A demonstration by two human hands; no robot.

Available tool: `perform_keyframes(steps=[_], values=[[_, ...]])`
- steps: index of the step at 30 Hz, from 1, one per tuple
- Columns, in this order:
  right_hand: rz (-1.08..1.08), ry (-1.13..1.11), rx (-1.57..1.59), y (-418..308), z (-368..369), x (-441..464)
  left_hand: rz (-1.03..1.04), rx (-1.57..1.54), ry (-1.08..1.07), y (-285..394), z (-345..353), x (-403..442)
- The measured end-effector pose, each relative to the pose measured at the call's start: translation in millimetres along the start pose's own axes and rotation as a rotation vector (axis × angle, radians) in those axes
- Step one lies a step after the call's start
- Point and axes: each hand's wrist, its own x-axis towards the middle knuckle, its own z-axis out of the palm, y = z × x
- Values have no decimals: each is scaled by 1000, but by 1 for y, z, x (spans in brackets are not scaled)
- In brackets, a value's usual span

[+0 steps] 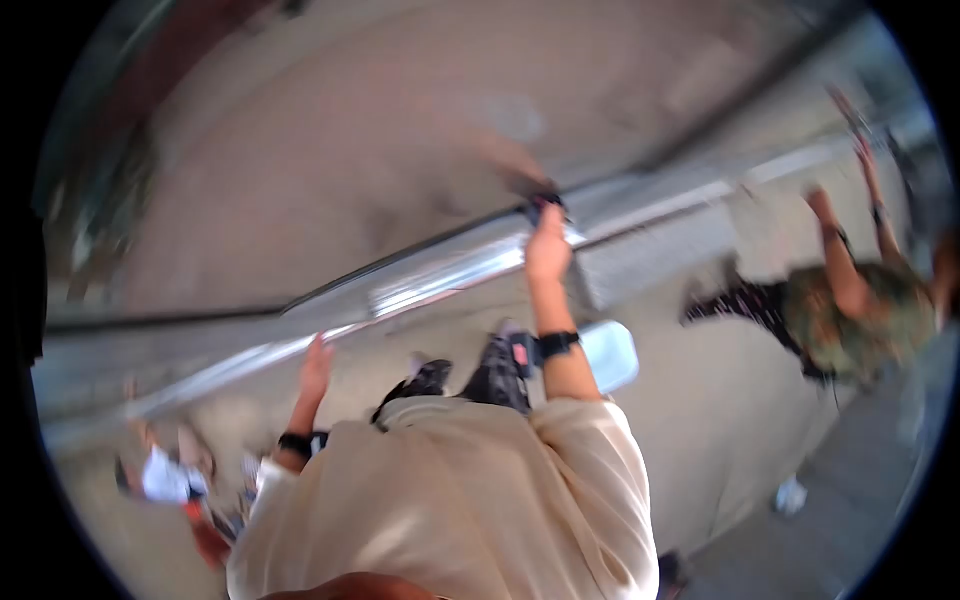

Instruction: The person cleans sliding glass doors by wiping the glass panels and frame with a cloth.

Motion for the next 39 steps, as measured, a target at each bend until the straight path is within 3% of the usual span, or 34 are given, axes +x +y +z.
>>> perform_keyframes(steps=[2,3,4,7,9,11,15,16,18,20,23,25,27,29,35,39], values=[[118,-283,56,-65,-11,-37,-9,34,16,12,-1,-2],[-245,-48,147,-66,19,-61,-19,21,29,16,-9,-2],[-269,-5,62,-84,40,-85,-30,1,51,19,-16,-2],[-254,-294,136,-143,93,-148,-36,-118,90,18,-44,-14],[-295,-342,208,-177,119,-188,-37,-183,132,-4,-54,-29],[-475,-428,270,-218,131,-216,-22,-223,154,-28,-66,-39],[-489,-542,680,-268,143,-236,-61,-279,208,-65,-68,-70],[-429,-618,655,-293,109,-233,-78,-288,227,-68,-74,-74],[-447,-498,922,-347,51,-233,-75,-268,224,-79,-85,-85],[-654,-271,1011,-388,0,-226,-76,-244,230,-86,-86,-94],[-946,15,987,-446,-53,-208,-198,-210,155,-96,-85,-104],[-979,161,1002,-477,-71,-212,-185,-173,140,-98,-84,-110],[-956,275,1055,-476,-62,-217,-192,-174,148,-101,-77,-119],[-934,211,1059,-453,-46,-227,-199,-183,173,-97,-70,-132],[-755,-271,798,-344,52,-248,-391,-164,105,-83,-69,-161],[-655,-357,630,-274,138,-270,-426,-114,30,-86,-67,-166]])
